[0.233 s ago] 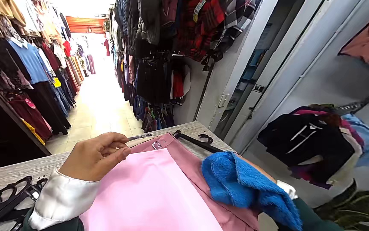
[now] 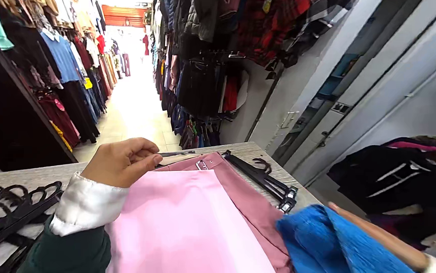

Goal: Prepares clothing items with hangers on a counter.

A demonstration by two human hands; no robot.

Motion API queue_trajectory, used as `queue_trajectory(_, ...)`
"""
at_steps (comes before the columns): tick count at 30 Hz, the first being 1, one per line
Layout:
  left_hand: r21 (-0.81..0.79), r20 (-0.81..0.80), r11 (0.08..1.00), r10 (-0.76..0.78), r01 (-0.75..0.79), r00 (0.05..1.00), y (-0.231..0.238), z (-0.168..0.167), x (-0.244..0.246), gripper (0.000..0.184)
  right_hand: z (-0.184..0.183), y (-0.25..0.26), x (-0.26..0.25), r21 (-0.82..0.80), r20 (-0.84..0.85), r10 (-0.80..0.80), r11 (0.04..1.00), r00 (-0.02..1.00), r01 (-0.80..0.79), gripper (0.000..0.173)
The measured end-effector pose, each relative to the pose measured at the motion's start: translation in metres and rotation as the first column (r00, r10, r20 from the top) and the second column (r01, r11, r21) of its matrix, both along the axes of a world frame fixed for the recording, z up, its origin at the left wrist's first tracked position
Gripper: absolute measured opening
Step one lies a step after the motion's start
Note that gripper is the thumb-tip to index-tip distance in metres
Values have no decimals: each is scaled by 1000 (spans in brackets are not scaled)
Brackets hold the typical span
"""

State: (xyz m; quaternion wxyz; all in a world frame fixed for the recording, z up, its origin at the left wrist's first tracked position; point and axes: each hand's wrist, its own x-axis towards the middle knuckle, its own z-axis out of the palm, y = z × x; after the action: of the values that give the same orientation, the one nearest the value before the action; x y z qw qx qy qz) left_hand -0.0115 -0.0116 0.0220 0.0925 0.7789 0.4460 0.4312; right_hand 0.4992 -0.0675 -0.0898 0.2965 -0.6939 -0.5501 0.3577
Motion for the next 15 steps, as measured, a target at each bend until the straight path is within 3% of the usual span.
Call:
queue_trajectory(1,-3,-9,1000,28,-28,1000,0,3,-3,18,9,-8,11,-6,-28,29,1000,999,-30,47)
queue_trajectory(4,-40,-50,989,143,-145,989,1,9,-16,16,17,-15,31,304,-254,88,953,963,-7,38)
queue_trajectory(6,-133,-121,955,249,-264,961,6,9,-22,19,24,-1,42,511,-353,278,857,894,-65,32)
queue_trajectory(7,-215,-191,923,282,-320,940,11,6,-25,23,41,1,18,574,-367,266,819,891,-8,29)
queue_trajectory(9,-377,-374,833,262,-404,889,27,-13,-32,35,99,-11,-87,526,-520,32,799,854,290,29)
queue_trajectory(11,-475,-462,764,206,-437,862,38,-43,-38,40,123,3,-129,573,-384,262,820,885,7,27)
queue_trajectory(13,-491,-413,759,229,-427,881,34,-60,-38,38,116,44,-153,694,-125,496,663,859,-281,37)
queue_trajectory(15,-422,-295,842,222,-335,929,21,-67,-35,30,109,73,-201,729,101,571,515,815,-450,44)
